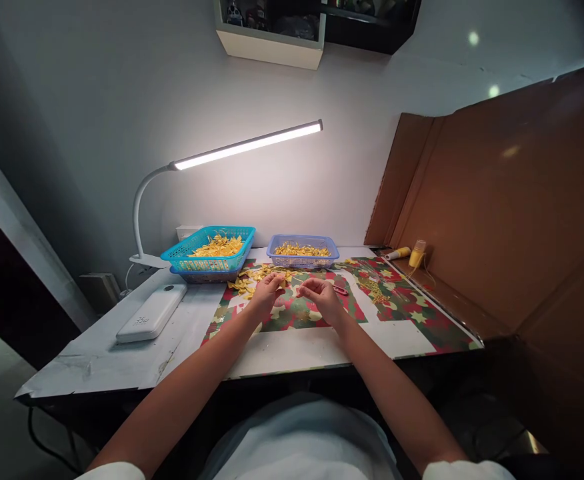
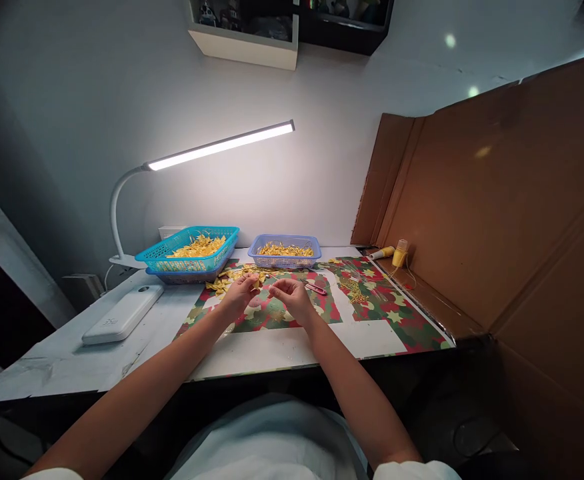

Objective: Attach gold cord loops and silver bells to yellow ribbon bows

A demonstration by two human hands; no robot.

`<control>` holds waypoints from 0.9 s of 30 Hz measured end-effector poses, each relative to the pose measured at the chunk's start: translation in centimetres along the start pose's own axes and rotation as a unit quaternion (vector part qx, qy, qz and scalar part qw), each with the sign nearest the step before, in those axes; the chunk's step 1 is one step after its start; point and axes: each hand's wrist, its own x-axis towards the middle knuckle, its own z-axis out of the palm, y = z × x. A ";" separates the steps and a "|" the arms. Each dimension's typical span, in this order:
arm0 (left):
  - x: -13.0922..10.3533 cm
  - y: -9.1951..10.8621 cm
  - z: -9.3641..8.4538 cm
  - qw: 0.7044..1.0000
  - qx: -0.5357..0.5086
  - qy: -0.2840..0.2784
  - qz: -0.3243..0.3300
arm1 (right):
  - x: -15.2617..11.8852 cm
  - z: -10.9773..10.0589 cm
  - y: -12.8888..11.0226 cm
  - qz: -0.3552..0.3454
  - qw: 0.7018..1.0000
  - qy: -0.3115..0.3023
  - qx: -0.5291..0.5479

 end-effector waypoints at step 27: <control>-1.1 -0.3 0.6 0.981 0.125 -0.065 0.132 | -0.8 -0.2 0.7 -0.147 0.949 0.099 -0.259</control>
